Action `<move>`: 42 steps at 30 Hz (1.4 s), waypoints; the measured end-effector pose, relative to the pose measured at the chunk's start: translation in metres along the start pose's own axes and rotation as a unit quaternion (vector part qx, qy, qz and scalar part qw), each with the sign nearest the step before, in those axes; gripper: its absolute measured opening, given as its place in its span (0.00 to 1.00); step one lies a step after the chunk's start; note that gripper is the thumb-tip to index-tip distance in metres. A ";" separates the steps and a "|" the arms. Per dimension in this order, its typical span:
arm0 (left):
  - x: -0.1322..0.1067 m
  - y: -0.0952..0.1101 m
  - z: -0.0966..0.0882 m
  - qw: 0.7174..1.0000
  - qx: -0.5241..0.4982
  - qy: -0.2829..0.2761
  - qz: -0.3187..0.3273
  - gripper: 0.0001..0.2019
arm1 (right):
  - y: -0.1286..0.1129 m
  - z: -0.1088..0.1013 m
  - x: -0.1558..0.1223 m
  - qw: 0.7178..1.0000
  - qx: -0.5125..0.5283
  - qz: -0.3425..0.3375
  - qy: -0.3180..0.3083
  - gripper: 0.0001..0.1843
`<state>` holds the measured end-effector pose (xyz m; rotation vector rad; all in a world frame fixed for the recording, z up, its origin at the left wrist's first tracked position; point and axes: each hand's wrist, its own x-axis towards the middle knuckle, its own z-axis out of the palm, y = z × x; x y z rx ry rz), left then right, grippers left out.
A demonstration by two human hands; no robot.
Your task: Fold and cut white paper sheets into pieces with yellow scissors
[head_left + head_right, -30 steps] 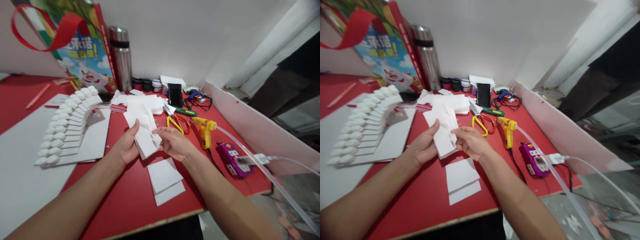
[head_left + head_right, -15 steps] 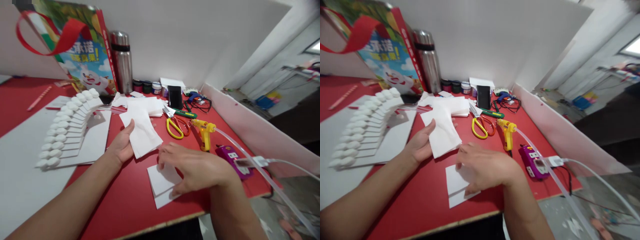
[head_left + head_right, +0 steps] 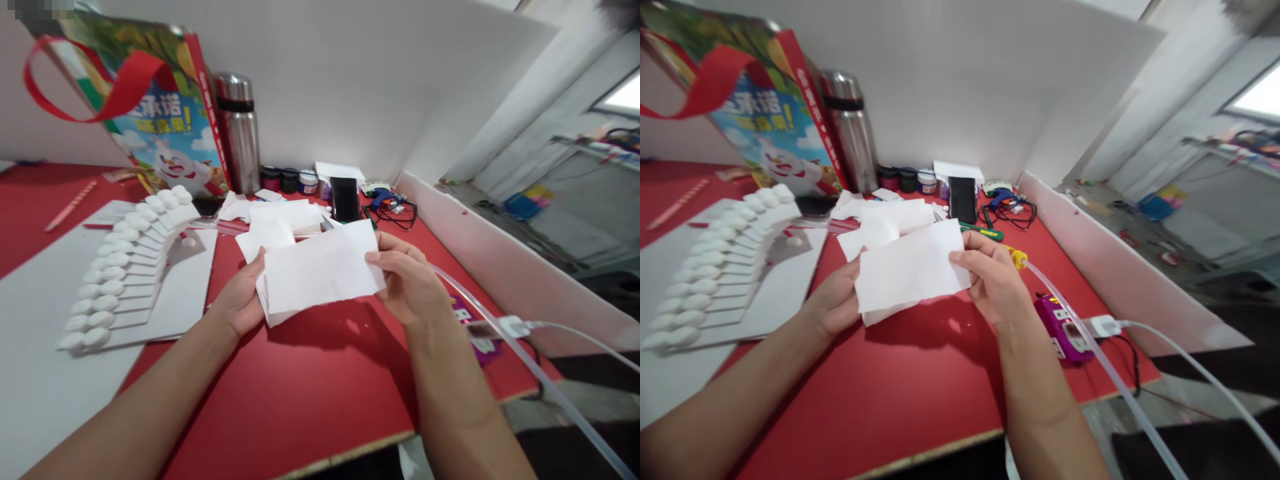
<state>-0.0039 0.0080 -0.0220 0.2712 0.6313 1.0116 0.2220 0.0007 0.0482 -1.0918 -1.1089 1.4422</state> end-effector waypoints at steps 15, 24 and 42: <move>-0.012 -0.016 0.011 0.978 0.110 -0.063 -0.168 0.22 | 0.016 0.001 -0.003 0.951 -0.066 0.031 -0.299 0.15; -0.013 -0.019 0.012 0.973 0.053 -0.140 -0.175 0.30 | 0.028 0.014 0.010 0.917 -0.348 -0.178 -0.076 0.06; -0.007 -0.015 0.020 0.987 -0.037 0.055 0.144 0.17 | 0.041 0.019 0.013 0.949 -0.293 -0.031 -0.109 0.20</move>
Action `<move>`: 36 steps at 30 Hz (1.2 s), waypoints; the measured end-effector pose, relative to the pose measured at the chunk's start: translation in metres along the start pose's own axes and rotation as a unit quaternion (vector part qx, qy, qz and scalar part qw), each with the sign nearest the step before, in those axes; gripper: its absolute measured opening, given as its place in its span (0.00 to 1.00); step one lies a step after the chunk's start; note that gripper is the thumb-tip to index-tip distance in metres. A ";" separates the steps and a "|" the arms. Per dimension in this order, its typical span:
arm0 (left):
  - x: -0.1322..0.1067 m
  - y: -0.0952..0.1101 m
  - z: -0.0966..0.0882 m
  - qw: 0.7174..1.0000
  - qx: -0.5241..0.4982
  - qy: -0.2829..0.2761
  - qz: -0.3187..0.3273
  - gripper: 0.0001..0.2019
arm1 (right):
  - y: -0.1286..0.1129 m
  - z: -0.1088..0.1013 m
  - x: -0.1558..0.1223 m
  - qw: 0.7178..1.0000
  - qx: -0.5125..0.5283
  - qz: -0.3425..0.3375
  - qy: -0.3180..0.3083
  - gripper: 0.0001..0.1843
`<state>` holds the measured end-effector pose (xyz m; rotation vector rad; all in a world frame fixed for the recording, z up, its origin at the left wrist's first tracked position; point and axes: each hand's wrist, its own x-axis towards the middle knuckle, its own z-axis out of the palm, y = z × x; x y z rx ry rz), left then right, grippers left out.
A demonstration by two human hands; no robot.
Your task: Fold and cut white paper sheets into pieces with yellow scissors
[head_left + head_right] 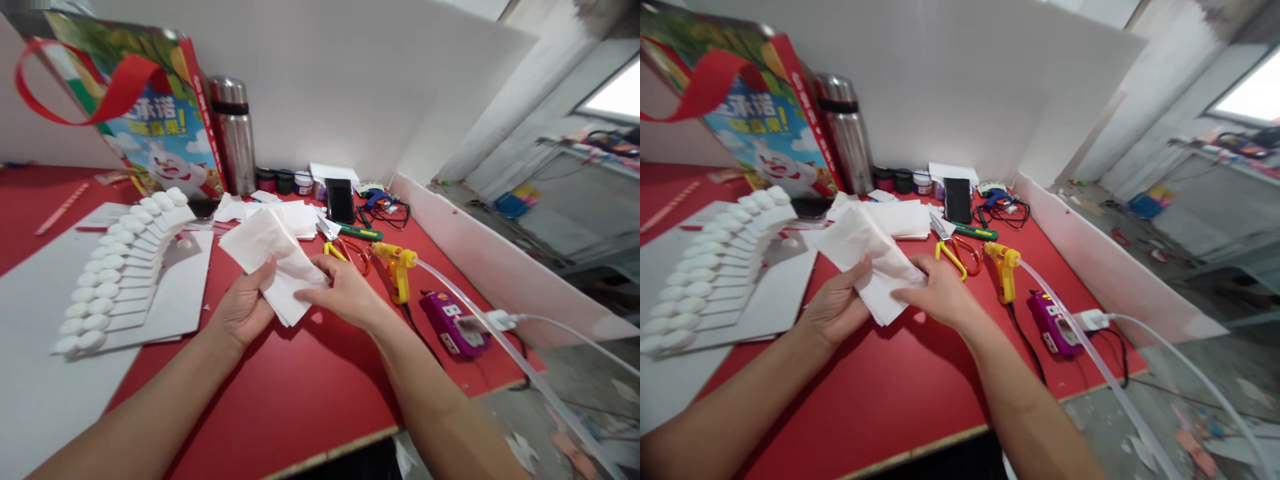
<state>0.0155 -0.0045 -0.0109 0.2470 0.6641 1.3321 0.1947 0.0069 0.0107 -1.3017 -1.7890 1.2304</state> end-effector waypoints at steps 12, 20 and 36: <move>0.018 0.032 -0.028 0.940 0.305 -0.047 0.144 0.26 | 0.000 -0.026 -0.002 0.974 -0.132 -0.147 0.110 0.08; 0.013 0.029 -0.026 0.861 0.486 -0.051 0.140 0.23 | 0.014 -0.027 0.004 0.996 -0.057 -0.061 0.030 0.31; 0.011 0.033 -0.028 0.913 0.387 -0.125 0.042 0.27 | -0.006 -0.037 -0.008 0.987 0.110 0.027 -0.117 0.27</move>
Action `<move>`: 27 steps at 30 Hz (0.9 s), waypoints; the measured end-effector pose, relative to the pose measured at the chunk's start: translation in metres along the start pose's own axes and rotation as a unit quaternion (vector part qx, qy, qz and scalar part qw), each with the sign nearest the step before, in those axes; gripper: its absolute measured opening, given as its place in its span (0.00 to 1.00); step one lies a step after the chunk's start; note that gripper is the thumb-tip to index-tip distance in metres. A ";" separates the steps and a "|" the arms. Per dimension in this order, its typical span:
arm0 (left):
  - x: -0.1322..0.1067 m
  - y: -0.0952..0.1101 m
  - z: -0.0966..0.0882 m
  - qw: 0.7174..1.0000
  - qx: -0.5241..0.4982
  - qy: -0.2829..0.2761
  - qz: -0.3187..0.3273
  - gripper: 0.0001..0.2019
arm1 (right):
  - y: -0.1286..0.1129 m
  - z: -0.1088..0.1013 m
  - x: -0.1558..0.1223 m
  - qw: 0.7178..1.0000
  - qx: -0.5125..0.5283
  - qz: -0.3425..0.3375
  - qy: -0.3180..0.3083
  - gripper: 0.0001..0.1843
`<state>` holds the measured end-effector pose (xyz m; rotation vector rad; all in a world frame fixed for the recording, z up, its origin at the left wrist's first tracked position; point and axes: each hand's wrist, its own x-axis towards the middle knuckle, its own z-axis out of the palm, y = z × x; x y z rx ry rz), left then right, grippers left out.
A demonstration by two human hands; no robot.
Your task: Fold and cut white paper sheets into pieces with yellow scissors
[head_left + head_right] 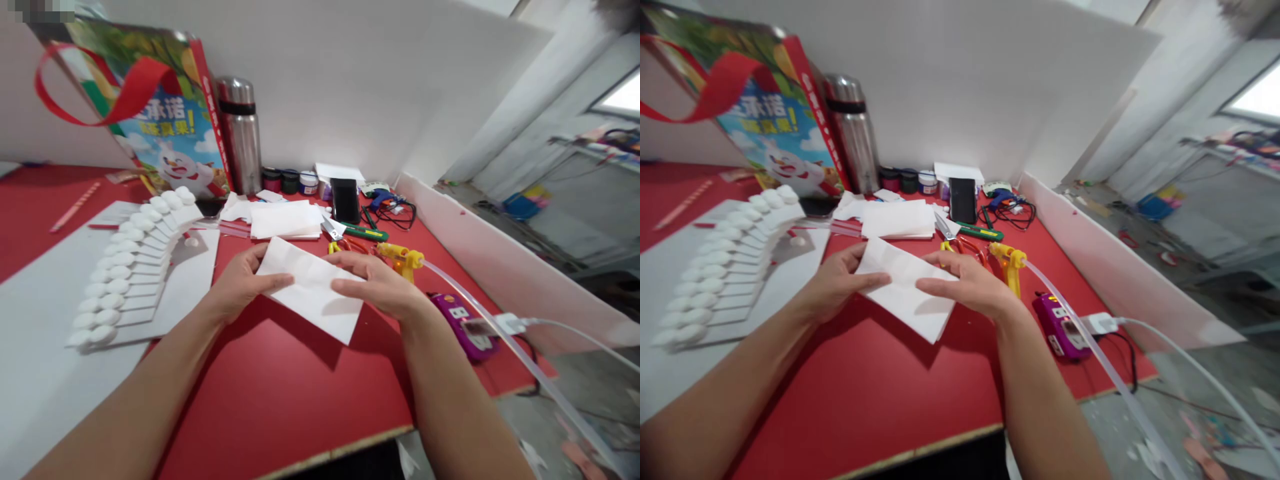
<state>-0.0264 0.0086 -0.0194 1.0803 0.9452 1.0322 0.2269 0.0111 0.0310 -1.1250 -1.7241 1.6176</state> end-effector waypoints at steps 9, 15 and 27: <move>-0.004 0.006 0.008 0.996 0.054 -0.003 -0.070 0.34 | 0.014 0.027 0.015 0.991 0.114 0.046 -0.053 0.42; 0.002 -0.010 0.008 0.969 0.185 0.151 0.063 0.33 | 0.040 0.049 0.036 0.991 -0.040 0.023 0.125 0.44; -0.007 -0.004 0.024 0.920 0.295 0.117 0.231 0.17 | 0.013 0.034 0.024 0.964 0.213 -0.030 0.154 0.27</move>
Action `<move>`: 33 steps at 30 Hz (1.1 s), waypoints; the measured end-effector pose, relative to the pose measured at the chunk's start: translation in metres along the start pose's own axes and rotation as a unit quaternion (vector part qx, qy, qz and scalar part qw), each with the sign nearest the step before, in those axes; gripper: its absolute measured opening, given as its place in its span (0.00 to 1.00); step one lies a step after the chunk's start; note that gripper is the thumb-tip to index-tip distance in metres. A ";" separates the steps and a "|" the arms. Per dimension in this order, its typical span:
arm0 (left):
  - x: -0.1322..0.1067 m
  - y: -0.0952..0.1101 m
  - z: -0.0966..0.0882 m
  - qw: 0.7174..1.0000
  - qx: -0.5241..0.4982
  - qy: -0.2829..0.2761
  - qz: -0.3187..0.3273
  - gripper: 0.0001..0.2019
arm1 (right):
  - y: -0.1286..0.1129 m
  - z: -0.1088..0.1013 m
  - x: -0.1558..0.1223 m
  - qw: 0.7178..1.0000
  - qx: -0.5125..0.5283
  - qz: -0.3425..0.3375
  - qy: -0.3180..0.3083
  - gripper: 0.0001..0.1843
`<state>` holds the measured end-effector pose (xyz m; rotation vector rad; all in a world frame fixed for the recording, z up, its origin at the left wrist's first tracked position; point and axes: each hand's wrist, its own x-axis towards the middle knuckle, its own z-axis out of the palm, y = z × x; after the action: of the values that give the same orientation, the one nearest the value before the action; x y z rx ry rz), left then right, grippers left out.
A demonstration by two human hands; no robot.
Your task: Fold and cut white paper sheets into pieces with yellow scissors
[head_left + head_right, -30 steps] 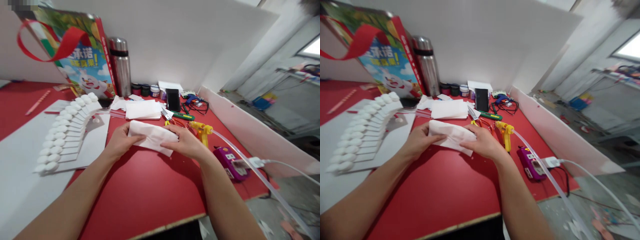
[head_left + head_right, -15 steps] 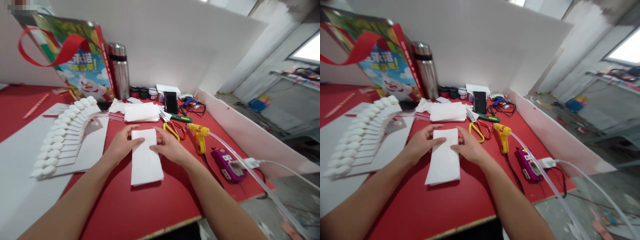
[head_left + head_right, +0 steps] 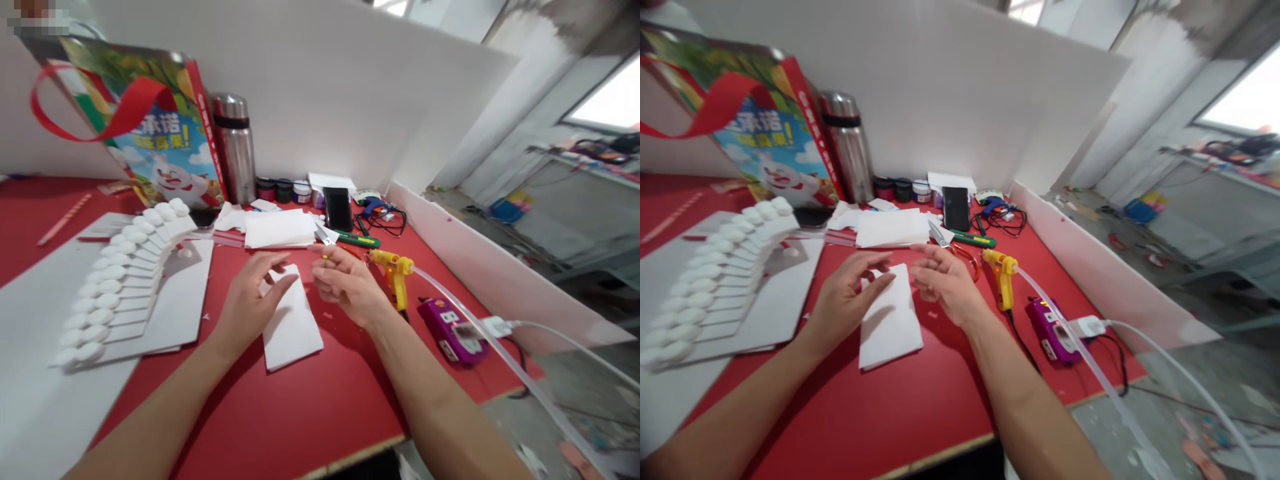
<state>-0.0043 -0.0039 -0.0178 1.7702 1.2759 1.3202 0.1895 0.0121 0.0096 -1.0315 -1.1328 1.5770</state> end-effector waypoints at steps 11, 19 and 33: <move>-0.007 0.016 -0.001 0.992 -0.096 -0.080 0.033 0.05 | 0.006 -0.008 0.004 0.929 0.218 0.243 -0.177 0.18; -0.009 0.024 -0.002 0.984 -0.156 -0.086 0.002 0.02 | 0.009 -0.012 0.003 0.918 0.200 0.249 -0.236 0.23; -0.009 0.007 0.004 0.973 -0.184 -0.111 -0.080 0.12 | 0.012 -0.007 0.006 0.928 0.203 0.245 -0.197 0.12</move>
<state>0.0014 -0.0143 -0.0165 1.4759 0.9571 1.1439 0.1925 0.0169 -0.0043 -0.7647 -0.7679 2.3819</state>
